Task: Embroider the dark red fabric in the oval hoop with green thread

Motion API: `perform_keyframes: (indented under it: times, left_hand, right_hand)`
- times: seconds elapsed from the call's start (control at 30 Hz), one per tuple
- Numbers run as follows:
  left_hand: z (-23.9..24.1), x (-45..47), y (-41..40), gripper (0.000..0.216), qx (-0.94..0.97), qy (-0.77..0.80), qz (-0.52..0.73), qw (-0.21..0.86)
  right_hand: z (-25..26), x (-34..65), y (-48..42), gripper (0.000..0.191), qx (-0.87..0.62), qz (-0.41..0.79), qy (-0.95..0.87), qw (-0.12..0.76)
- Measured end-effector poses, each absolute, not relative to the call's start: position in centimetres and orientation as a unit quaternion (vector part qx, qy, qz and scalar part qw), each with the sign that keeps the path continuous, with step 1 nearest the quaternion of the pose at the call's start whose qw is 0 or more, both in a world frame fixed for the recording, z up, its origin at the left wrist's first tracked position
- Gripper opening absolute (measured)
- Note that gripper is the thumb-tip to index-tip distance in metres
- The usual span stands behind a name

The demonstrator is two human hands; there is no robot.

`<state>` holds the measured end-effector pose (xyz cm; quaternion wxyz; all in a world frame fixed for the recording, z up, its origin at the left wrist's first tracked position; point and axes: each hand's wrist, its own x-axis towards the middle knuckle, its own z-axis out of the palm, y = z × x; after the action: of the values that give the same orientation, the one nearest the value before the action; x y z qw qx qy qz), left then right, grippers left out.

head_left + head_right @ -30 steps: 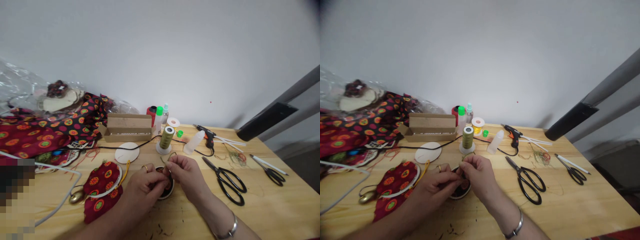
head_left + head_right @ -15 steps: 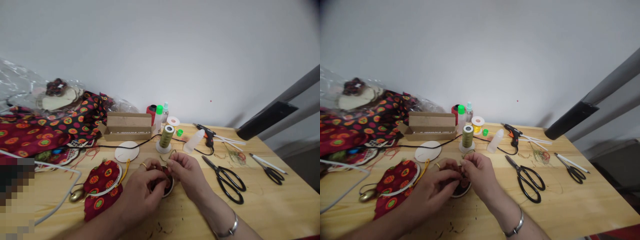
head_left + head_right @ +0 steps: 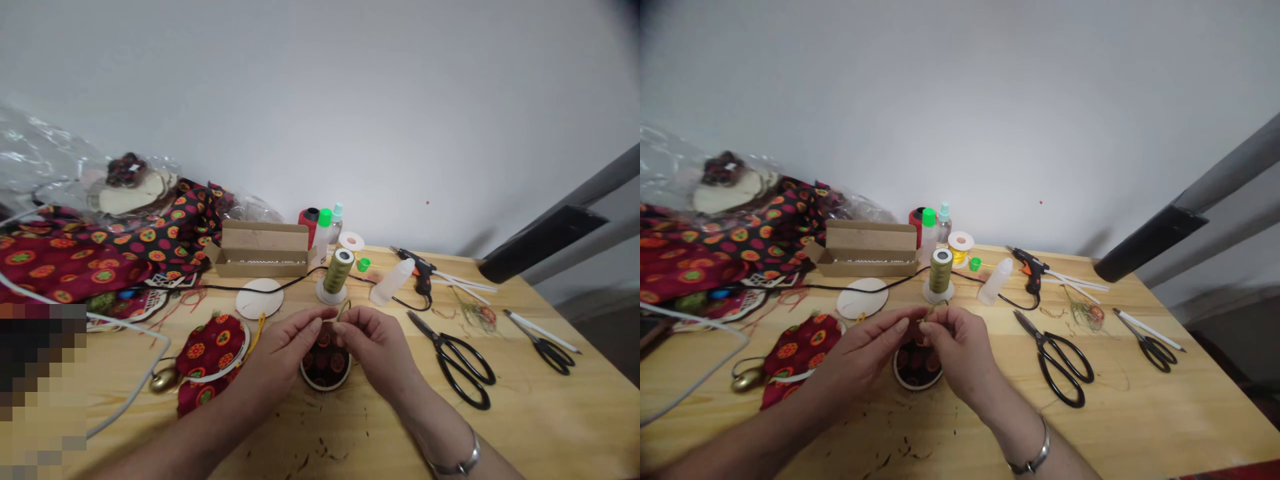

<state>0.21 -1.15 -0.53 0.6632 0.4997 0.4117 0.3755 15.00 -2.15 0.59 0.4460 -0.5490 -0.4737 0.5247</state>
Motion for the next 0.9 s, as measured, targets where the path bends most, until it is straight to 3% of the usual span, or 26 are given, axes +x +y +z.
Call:
perform_keyframes:
  times: [0.2,0.53,0.9]
  left_hand:
    - [-1.1,0.6,-1.1,0.026,0.418,0.366,0.35,0.755]
    - [0.1,0.2,-1.1,0.025,0.529,0.418,0.318,0.667]
    - [-0.6,0.1,-0.8,0.021,0.494,0.453,0.315,0.672]
  right_hand:
    - [0.4,15.0,-2.3,0.014,-0.535,0.537,-0.481,0.441]
    - [0.5,15.0,-2.2,0.014,-0.549,0.523,-0.488,0.433]
    - [0.4,15.0,-2.0,0.011,-0.561,0.508,-0.495,0.426]
